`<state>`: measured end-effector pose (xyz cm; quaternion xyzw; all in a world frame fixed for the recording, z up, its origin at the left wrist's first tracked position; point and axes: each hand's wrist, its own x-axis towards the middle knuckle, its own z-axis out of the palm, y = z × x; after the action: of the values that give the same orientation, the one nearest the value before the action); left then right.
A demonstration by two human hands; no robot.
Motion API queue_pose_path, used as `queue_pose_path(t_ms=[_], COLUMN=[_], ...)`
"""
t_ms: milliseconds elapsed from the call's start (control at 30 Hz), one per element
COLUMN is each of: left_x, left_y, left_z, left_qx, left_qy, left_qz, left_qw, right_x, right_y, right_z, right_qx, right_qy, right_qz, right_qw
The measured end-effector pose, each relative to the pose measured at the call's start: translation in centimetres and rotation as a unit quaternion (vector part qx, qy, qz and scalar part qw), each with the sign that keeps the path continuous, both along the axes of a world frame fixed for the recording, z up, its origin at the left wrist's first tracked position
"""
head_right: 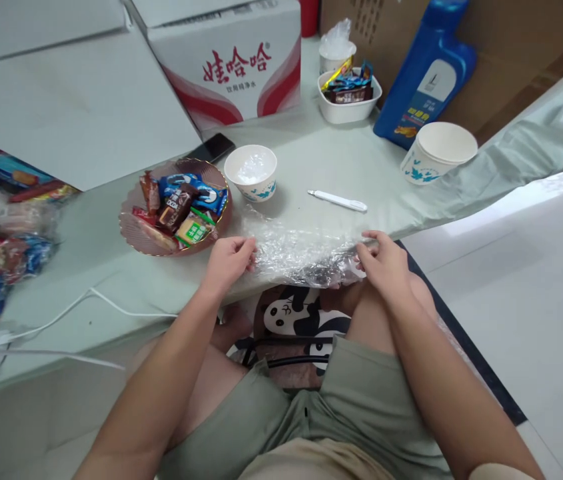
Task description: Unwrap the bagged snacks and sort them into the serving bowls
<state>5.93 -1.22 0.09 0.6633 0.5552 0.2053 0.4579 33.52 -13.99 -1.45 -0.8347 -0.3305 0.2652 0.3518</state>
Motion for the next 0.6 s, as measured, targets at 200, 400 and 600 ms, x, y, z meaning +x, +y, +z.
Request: queue_pose_path(t_ms=[200,400,600], left_x=[-0.3,-0.1,-0.6], left_y=[-0.6,-1.2,-0.9], left_z=[1.4,1.2,0.6], left_qx=[0.103,0.114,0.113], left_qy=[0.262,0.288,0.177], left_qz=[-0.027,-0.024,0.005], left_qw=[0.959,0.950,0.978], right_x=[0.0,-7.0,-10.3], right_y=[-0.6,-1.5,-0.1], right_z=[0.0,-0.4,-2.6], right_qx=[0.003,0.175,0.091], right_qy=[-0.227,-0.349,-0.305], right_qz=[0.021,0.301,0.324], right_qw=[0.974,0.870,0.891])
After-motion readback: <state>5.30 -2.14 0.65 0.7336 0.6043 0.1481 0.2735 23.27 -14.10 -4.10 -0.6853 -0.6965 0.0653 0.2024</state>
